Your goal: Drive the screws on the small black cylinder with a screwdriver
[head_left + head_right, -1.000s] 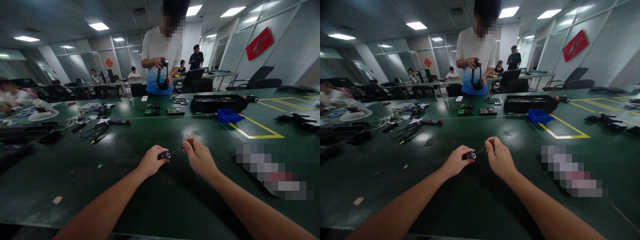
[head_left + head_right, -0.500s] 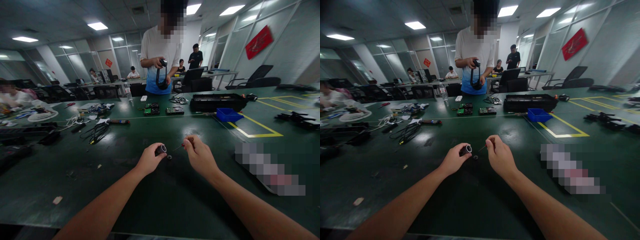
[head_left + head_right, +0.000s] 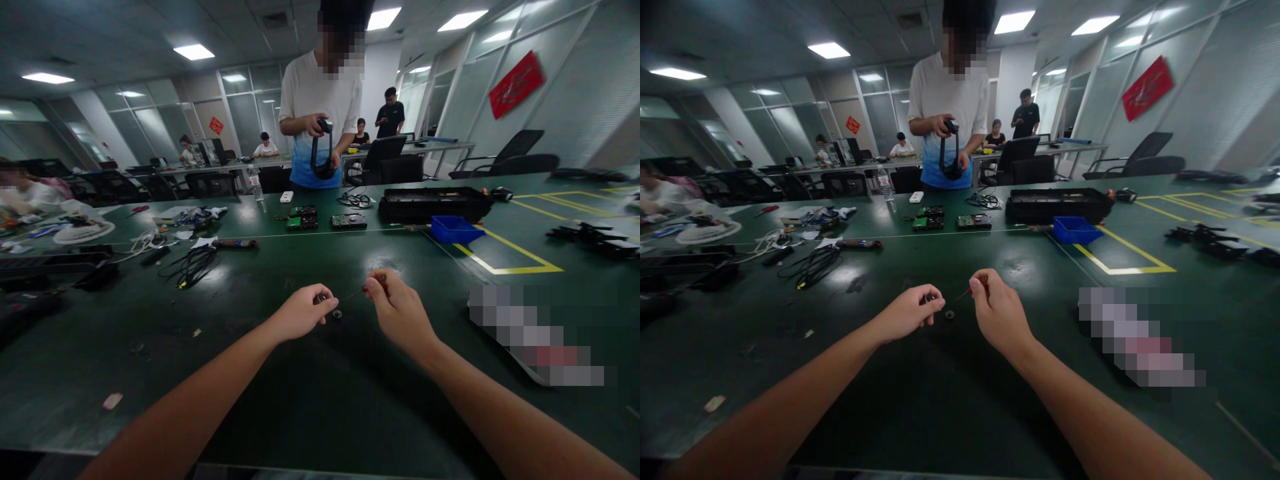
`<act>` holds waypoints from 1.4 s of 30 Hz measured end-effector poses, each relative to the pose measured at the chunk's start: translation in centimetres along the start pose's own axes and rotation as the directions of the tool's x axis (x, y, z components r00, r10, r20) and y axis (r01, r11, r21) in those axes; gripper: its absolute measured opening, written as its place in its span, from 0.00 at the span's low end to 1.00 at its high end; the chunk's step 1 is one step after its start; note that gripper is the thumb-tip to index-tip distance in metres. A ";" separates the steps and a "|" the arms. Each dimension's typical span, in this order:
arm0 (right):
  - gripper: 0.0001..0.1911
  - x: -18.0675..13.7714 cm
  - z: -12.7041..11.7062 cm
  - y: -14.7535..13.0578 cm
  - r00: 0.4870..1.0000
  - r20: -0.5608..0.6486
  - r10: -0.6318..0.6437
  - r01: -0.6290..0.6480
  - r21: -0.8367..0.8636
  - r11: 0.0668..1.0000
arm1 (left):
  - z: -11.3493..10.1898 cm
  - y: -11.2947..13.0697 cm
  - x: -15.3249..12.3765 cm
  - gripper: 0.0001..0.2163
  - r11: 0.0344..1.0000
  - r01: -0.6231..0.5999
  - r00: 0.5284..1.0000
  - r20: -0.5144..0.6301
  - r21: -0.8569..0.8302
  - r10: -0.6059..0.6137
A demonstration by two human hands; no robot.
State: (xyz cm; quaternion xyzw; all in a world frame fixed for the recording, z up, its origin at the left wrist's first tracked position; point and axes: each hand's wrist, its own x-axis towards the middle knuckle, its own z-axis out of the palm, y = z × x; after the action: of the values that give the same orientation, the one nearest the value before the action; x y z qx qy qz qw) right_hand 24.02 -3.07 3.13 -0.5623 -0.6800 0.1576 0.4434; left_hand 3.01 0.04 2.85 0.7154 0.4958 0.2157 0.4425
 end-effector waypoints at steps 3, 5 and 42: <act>0.11 0.0 -0.2 -0.1 1.000 0.007 -0.002 0.002 -0.001 1.000 | -0.1 0.0 0.5 0.12 0.953 -0.117 0.993 0.047 0.278 0.108; 0.11 0.1 -0.3 -0.2 1.000 0.016 -0.002 0.002 -0.003 1.000 | 0.3 -0.3 0.9 0.12 0.885 -0.164 0.986 0.069 0.436 0.148; 0.13 0.1 0.0 0.1 0.997 0.078 0.010 -0.012 0.019 1.000 | -21.2 -8.0 -9.9 0.15 0.687 -0.192 0.599 -0.638 -0.701 -0.484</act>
State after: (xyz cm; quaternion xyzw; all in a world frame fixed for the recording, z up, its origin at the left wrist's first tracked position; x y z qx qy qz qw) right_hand 24.12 -2.90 3.10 -0.5550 -0.6921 0.1885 0.4212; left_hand -21.06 0.92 8.30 0.2672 0.5757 0.6388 0.4349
